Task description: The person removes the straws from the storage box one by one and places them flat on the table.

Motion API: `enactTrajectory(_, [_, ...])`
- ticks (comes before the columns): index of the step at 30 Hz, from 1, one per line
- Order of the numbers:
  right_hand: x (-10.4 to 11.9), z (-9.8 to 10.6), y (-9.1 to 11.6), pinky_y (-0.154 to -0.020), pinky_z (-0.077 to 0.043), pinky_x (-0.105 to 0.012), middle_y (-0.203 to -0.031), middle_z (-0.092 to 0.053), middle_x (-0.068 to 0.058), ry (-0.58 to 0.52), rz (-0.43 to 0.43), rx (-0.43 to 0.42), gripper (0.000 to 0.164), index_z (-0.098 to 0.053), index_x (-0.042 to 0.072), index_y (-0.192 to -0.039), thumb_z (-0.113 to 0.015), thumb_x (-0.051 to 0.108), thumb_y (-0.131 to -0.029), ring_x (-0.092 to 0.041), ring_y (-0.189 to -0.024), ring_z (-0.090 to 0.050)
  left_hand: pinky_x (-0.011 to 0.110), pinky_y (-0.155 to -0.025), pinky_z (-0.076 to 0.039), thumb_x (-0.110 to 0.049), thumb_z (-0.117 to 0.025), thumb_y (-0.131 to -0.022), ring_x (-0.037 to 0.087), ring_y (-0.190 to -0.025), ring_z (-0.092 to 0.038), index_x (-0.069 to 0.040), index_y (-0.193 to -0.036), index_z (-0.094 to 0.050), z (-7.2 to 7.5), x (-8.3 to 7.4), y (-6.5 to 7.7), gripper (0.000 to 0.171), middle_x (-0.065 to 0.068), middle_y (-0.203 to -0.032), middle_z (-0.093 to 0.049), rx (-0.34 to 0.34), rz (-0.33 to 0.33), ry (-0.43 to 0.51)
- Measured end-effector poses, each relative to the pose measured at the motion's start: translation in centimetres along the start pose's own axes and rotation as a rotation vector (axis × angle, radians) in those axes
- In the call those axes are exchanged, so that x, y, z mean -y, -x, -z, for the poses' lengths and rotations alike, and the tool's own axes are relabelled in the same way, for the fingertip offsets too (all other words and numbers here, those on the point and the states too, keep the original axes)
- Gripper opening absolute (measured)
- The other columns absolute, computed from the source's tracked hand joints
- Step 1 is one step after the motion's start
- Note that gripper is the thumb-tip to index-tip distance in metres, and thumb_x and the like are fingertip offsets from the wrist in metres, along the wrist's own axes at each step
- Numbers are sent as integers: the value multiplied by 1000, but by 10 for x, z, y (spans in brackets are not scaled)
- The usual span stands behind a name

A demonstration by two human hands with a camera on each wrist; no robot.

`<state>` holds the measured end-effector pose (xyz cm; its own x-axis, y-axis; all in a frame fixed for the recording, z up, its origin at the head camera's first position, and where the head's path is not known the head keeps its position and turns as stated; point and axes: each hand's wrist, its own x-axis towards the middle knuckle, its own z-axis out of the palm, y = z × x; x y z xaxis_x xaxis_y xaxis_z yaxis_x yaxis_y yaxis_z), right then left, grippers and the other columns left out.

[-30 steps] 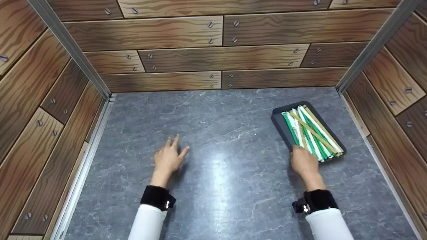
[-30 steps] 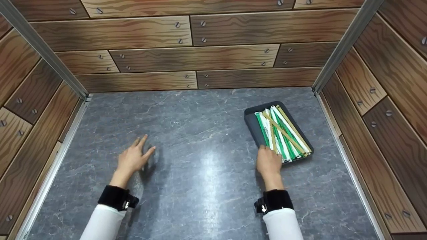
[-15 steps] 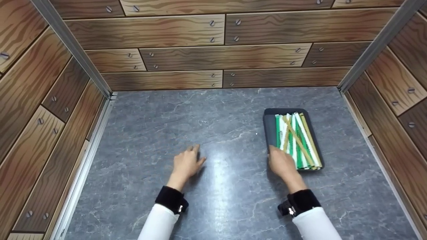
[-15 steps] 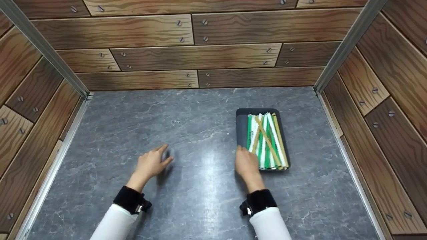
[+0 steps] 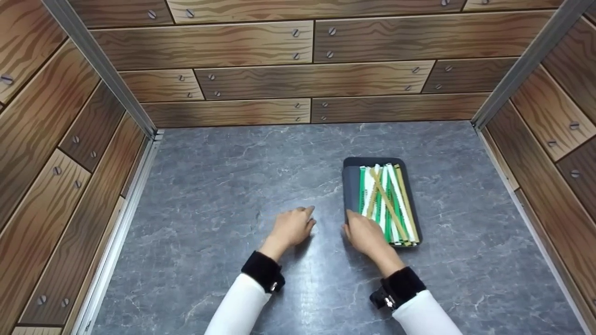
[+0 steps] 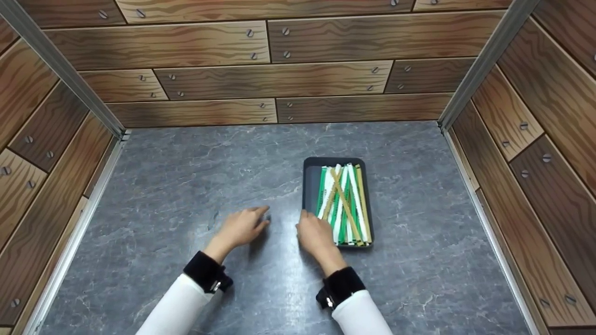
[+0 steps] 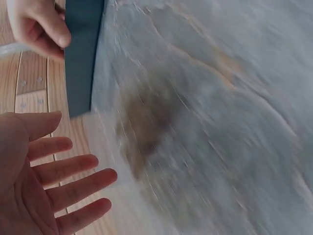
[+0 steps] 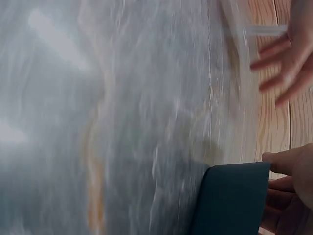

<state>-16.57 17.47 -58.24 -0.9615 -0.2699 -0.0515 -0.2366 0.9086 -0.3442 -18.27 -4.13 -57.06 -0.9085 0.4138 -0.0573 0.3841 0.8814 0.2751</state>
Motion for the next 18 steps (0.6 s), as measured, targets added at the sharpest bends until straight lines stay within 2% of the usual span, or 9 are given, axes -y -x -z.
enactTrajectory(7, [17, -7, 2, -89, -49, -54, -118, -64, -25, 16, 62, -4, 48, -53, -9, -132, -63, 20, -96, -41, -101, -64, 48, -82, -54, -32, -44, -105, 32, -104, -65, -18, -147, -47, -10, -17, -22, 45, 12, -122, -66, 41, -41, 2])
enactTrajectory(11, [22, -11, 4, -85, -50, -53, -109, -67, -21, 10, 111, -17, 42, -57, -6, -128, -65, 18, -95, -39, -95, -65, 47, -85, -53, -35, -39, -106, 30, -110, -63, -20, -150, -42, -14, -21, -32, 47, 11, -127, -63, 66, -19, 24])
enactTrajectory(14, [25, -13, 5, -81, -52, -52, -103, -68, -19, -3, 150, -28, 40, -58, -4, -127, -66, 18, -94, -37, -90, -66, 46, -86, -53, -36, -39, -106, 30, -112, -62, -17, -151, -40, -16, -22, -38, 49, 11, -129, -62, 58, 18, 48])
enactTrajectory(18, [27, -15, 6, -77, -52, -52, -98, -68, -17, -31, 189, -42, 33, -62, -2, -118, -68, 18, -93, -36, -85, -66, 44, -85, -53, -32, -45, -104, 31, -108, -64, -7, -151, -36, -18, -24, -42, 54, 15, -126, -63, 25, 35, 80])
